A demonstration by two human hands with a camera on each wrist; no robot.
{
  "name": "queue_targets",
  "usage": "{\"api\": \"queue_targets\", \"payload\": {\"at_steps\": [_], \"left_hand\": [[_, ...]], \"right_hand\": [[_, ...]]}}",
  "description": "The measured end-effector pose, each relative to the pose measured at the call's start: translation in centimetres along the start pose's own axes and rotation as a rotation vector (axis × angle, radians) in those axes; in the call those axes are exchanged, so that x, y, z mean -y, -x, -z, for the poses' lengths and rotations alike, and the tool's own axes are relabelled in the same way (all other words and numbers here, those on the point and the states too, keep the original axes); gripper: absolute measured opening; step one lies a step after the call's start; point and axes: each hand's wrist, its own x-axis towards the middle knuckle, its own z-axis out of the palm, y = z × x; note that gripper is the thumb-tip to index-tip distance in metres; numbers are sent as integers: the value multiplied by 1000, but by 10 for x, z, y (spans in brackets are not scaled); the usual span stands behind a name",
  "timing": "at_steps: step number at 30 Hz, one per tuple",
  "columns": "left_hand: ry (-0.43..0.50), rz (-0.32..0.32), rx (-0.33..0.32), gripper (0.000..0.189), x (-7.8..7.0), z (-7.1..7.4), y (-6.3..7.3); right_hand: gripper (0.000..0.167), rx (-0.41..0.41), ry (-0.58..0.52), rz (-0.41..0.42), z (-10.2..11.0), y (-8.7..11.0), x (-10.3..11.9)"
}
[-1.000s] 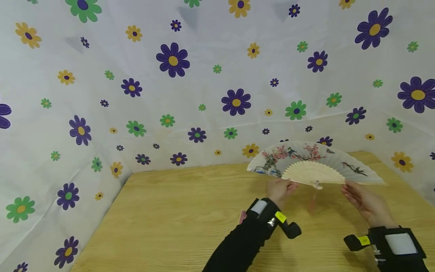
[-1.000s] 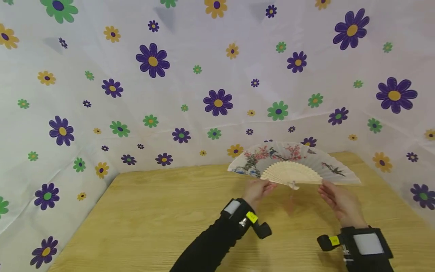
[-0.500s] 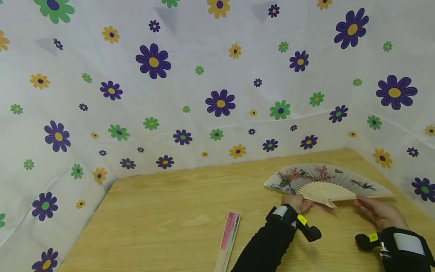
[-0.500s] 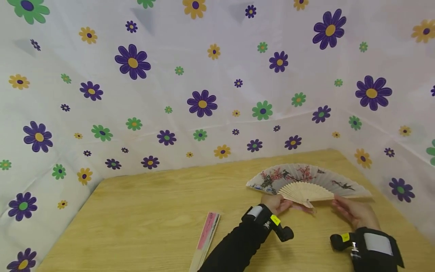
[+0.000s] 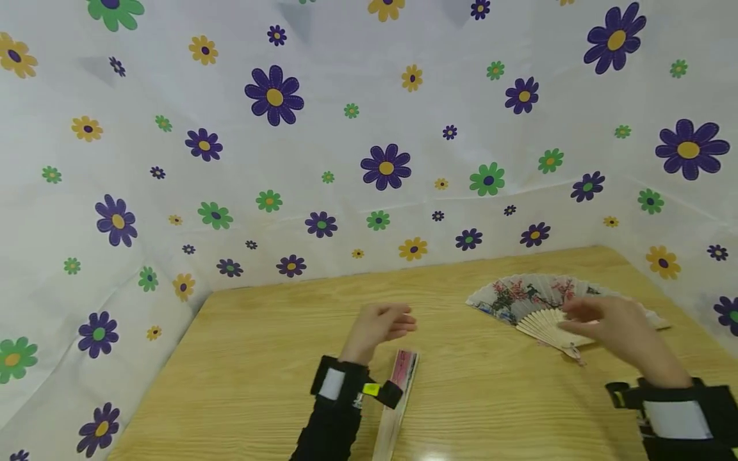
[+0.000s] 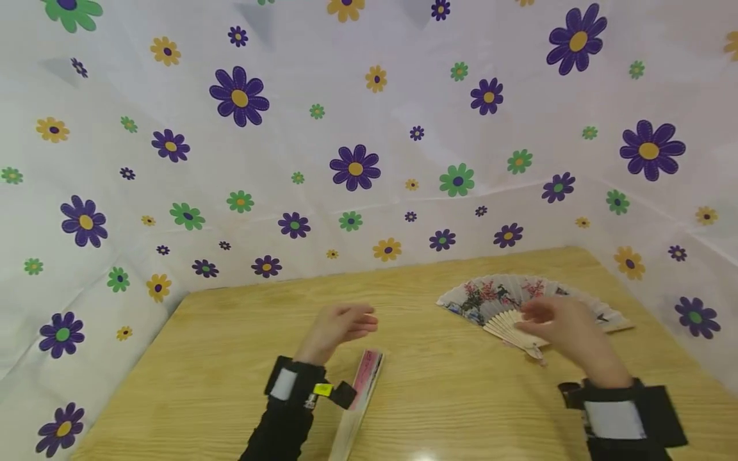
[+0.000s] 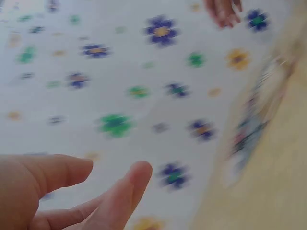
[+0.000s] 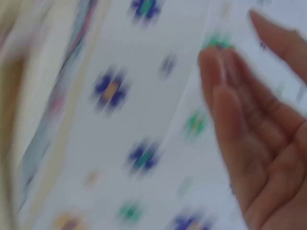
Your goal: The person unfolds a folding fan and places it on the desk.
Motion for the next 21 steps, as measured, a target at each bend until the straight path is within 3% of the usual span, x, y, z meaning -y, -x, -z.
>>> {"api": "queue_targets", "payload": {"at_steps": [2, 4, 6, 7, 10, 14, 17, 21], "left_hand": [[1, -50, -115, 35, -7, 35, 20], [19, -78, -214, 34, -17, 62, 39], [24, -110, -280, 34, -28, 82, 58], [31, -124, -305, 34, -33, 88, 66], [25, -163, -351, 34, -47, 100, 87], [-16, -179, -362, 33, -56, 106, 109], [-46, -165, -346, 30, -61, 107, 119], [-90, -180, -285, 28, -63, 110, 122]], "right_hand": [[27, 27, 73, 287, -32, -5, 50], [24, 123, 99, 523, -67, -9, 92], [28, 209, 146, 700, -101, -11, 124], [31, 258, 164, 747, -115, -13, 136], [37, 320, 252, 836, -148, -17, 157], [32, 351, 327, 914, -170, -18, 163], [27, 369, 320, 952, -178, -20, 165], [30, 378, 304, 963, -184, -25, 173]]}}
